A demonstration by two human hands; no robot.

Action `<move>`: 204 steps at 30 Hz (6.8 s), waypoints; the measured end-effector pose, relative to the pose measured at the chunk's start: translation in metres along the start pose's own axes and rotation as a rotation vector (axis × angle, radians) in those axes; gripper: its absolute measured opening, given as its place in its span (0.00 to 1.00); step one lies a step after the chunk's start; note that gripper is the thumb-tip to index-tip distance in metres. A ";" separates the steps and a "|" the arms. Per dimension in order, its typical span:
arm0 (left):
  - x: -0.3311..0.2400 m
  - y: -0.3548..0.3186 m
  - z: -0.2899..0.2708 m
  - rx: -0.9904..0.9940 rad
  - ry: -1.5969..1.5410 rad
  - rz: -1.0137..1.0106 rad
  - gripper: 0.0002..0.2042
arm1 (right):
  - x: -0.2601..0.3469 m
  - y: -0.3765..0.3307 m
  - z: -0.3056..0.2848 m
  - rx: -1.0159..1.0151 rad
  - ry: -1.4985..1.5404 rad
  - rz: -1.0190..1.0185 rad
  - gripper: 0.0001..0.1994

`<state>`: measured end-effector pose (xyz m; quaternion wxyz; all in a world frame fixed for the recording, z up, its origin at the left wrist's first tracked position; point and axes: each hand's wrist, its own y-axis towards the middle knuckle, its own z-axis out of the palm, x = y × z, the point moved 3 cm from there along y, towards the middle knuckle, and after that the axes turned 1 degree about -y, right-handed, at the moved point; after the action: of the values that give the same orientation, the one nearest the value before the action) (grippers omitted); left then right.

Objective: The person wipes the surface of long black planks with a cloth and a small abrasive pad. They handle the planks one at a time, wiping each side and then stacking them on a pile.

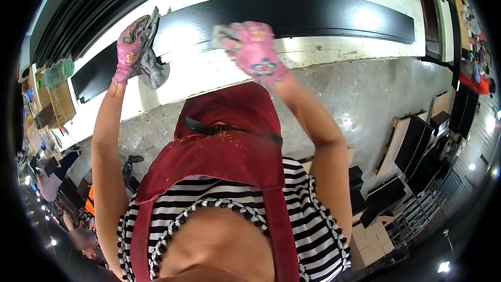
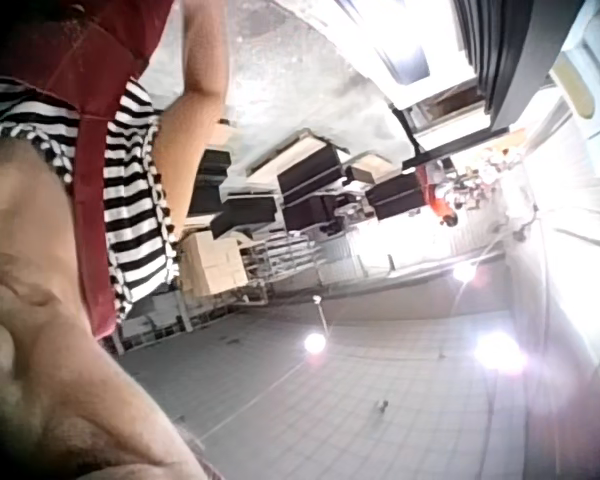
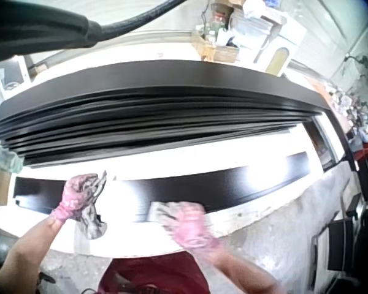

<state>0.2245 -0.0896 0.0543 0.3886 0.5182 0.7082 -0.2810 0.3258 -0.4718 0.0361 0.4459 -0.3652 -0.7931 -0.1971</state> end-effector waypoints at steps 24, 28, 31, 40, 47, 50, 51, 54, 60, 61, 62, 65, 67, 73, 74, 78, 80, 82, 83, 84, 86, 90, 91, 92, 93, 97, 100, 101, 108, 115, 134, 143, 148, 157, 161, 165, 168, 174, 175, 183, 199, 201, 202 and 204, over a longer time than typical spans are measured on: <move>0.001 -0.005 -0.005 -0.026 0.186 0.010 0.19 | 0.004 -0.009 -0.081 -0.022 -0.853 -0.192 0.22; -0.001 -0.008 -0.006 -0.034 0.194 0.009 0.19 | 0.011 -0.017 -0.105 -0.049 -0.974 -0.254 0.21; -0.004 -0.006 -0.004 -0.005 0.074 -0.017 0.20 | 0.024 -0.003 -0.063 0.083 -0.724 -0.084 0.24; 0.016 -0.007 -0.004 -0.061 -0.223 -0.046 0.19 | 0.043 0.014 -0.010 -0.040 -0.706 -0.319 0.25; 0.021 -0.003 -0.005 -0.049 -0.030 0.012 0.20 | -0.051 -0.053 -0.204 -0.165 -1.122 0.022 0.23; 0.008 -0.003 -0.005 -0.032 -0.062 -0.020 0.20 | -0.051 -0.051 -0.198 -0.153 -1.032 -0.031 0.25; 0.003 -0.005 -0.003 -0.029 -0.091 -0.042 0.20 | -0.044 -0.048 -0.188 -0.131 -1.022 -0.061 0.24; -0.001 -0.008 -0.003 -0.028 -0.121 -0.066 0.21 | -0.017 -0.030 -0.143 -0.096 -0.970 -0.220 0.23; -0.010 -0.007 -0.005 -0.032 0.212 0.026 0.21 | 0.042 0.013 -0.032 0.064 -0.877 -0.451 0.19; -0.005 -0.008 -0.007 -0.036 0.190 0.067 0.21 | 0.061 0.023 -0.007 0.069 -0.853 -0.548 0.17; -0.001 -0.008 -0.007 -0.038 0.164 0.115 0.21 | 0.082 0.034 0.017 0.071 -0.834 -0.640 0.16; -0.005 -0.009 -0.009 -0.019 -0.031 0.100 0.21 | 0.124 0.059 0.084 0.166 -0.719 -0.755 0.14; -0.006 -0.012 -0.010 0.002 -0.248 0.057 0.20 | 0.140 0.069 0.111 0.176 -0.653 -0.799 0.14; 0.064 -0.089 -0.145 -0.052 -0.612 -0.160 0.26 | 0.111 0.058 0.057 0.268 -0.832 -0.651 0.26; 0.086 -0.103 -0.183 -0.080 -0.048 0.044 0.27 | 0.109 0.053 0.045 0.218 -0.808 -0.672 0.23; 0.162 -0.157 -0.285 -0.019 0.476 0.145 0.39 | 0.118 0.049 0.039 0.275 -0.909 -0.645 0.26; 0.176 -0.156 -0.275 -0.011 -0.571 -0.270 0.43 | 0.132 0.054 0.052 0.302 -0.924 -0.652 0.25; 0.163 -0.142 -0.276 0.120 -0.143 -0.107 0.47 | 0.146 0.057 0.070 0.313 -0.928 -0.680 0.25; 0.166 -0.144 -0.276 0.134 -0.352 -0.105 0.48 | 0.153 0.062 0.083 0.324 -0.921 -0.698 0.24; 0.173 -0.146 -0.276 0.147 -0.561 -0.101 0.48 | 0.162 0.067 0.101 0.316 -0.898 -0.738 0.24; 0.178 -0.142 -0.276 0.172 -0.554 -0.025 0.45 | 0.184 0.080 0.143 0.340 -0.844 -0.807 0.22; 0.173 -0.142 -0.271 0.169 -0.489 -0.179 0.41 | 0.236 0.106 0.256 0.339 -0.769 -0.910 0.21; 0.188 -0.132 -0.268 0.188 -0.308 -0.033 0.41 | 0.251 0.111 0.285 0.342 -0.815 -0.884 0.21; 0.187 -0.131 -0.267 0.184 -0.119 0.100 0.41 | 0.263 0.114 0.304 0.352 -0.845 -0.877 0.20; 0.188 -0.136 -0.265 0.131 -0.029 0.161 0.37 | 0.265 0.115 0.305 0.358 -0.820 -0.877 0.20; 0.182 -0.139 -0.263 0.036 0.378 0.227 0.26 | 0.242 0.103 0.273 0.330 -0.853 -0.848 0.21; 0.159 -0.144 -0.258 -0.014 0.396 0.105 0.25 | 0.192 0.075 0.184 0.272 -0.879 -0.787 0.22; 0.160 -0.144 -0.259 -0.021 0.361 0.125 0.24 | 0.182 0.066 0.157 0.280 -0.913 -0.743 0.23; 0.164 -0.141 -0.250 -0.098 0.254 0.121 0.23 | 0.183 0.059 0.142 0.268 -1.045 -0.652 0.25; 0.171 -0.149 -0.260 -0.054 -0.298 -0.008 0.32 | 0.253 0.106 0.291 0.329 -0.791 -0.891 0.20; 0.174 -0.153 -0.254 -0.176 -0.466 -0.255 0.36 | 0.128 0.045 0.078 0.225 -0.845 -0.605 0.17; 0.179 -0.148 -0.255 -0.253 -0.332 -0.397 0.39 | 0.132 0.061 0.132 0.324 -0.334 -0.468 0.14; 0.187 -0.168 -0.263 -0.124 -0.392 -0.108 0.34 | 0.093 0.023 0.020 0.159 -0.838 -0.528 0.19; 0.215 -0.176 -0.259 -0.395 -0.833 -0.456 0.28 | 0.130 0.048 0.055 0.240 -0.802 -0.695 0.26; 0.157 -0.161 -0.266 -0.263 -0.373 -0.207 0.29 | 0.168 0.067 0.120 0.281 -0.783 -0.755 0.24; 0.143 -0.176 -0.306 -0.375 -0.174 -0.564 0.26 | 0.211 0.090 0.184 0.359 -0.782 -0.836 0.23; 0.164 -0.182 -0.324 -0.176 -0.055 -0.308 0.24 | 0.236 0.102 0.225 0.423 -0.804 -0.874 0.22; 0.147 -0.143 -0.357 0.310 -0.243 -0.535 0.28 | 0.284 0.128 0.291 0.486 -0.823 -0.978 0.21; 0.156 -0.141 -0.363 0.355 -0.255 -0.479 0.27 | 0.295 0.129 0.306 0.482 -0.817 -1.001 0.20; 0.173 -0.099 -0.351 0.313 -0.304 -0.547 0.18 | 0.338 0.154 0.403 0.525 -0.801 -1.100 0.23; 0.061 -0.217 -0.403 -0.219 -0.191 -0.258 0.11 | 0.345 0.157 0.423 0.484 -0.722 -1.211 0.17; 0.064 -0.219 -0.400 -0.217 -0.269 -0.352 0.11 | 0.352 0.156 0.425 0.510 -0.759 -1.191 0.17; 0.062 -0.218 -0.401 -0.208 -0.248 -0.345 0.11 | 0.359 0.158 0.433 0.546 -0.810 -1.171 0.21; 0.056 -0.214 -0.400 -0.201 -0.169 -0.272 0.12 | 0.372 0.163 0.461 0.521 -0.836 -1.181 0.19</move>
<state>-0.0919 0.1946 0.2223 0.4547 0.3509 0.7611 -0.3013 0.0645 0.0793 0.1087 0.0012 0.1916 -0.9799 -0.0550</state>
